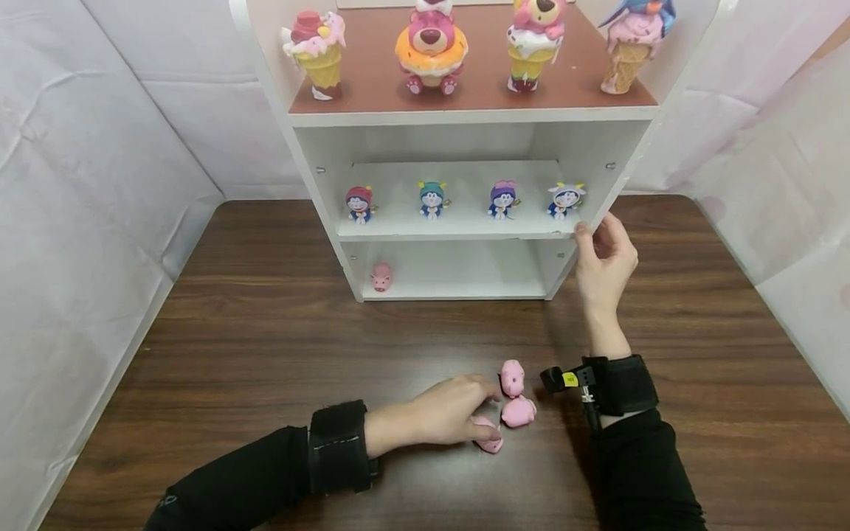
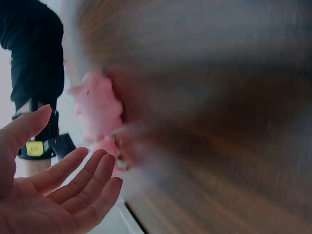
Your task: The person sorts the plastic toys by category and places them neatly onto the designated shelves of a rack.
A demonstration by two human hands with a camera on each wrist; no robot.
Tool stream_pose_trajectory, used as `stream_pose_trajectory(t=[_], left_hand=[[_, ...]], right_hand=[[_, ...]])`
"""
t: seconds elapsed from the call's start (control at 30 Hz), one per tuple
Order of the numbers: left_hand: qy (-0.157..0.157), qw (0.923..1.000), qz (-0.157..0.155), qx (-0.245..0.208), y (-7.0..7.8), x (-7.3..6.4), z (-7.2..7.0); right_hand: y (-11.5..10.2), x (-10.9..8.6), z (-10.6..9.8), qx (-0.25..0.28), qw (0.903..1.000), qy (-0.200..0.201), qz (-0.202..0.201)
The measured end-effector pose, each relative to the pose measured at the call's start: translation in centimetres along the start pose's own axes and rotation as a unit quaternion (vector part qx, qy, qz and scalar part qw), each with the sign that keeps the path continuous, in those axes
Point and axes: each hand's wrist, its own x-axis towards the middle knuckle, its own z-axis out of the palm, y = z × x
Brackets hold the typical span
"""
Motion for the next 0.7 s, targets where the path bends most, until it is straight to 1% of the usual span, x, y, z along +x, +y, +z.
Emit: stream_pose_trajectory(t=[0.23, 0.4, 0.57, 0.7], left_hand=[[-0.010, 0.9996, 0.008, 0.026, 0.3, -0.1, 1.1], [-0.012, 0.9991, 0.017, 0.037, 0.4, -0.1, 1.4], [-0.011, 0.9990, 0.029, 0.033, 0.1, 0.0, 1.3], [-0.006, 0.9996, 0.014, 0.025, -0.5, 0.0, 0.7]], right_hand=[[-0.2, 0.0, 0.0, -0.006, 1.0000, 0.002, -0.004], [-0.3, -0.1, 0.0, -0.010, 0.9999, 0.001, -0.003], [-0.3, -0.1, 0.0, -0.011, 0.9999, -0.001, -0.005], [-0.3, 0.0, 0.0, -0.008, 1.0000, -0.002, -0.005]])
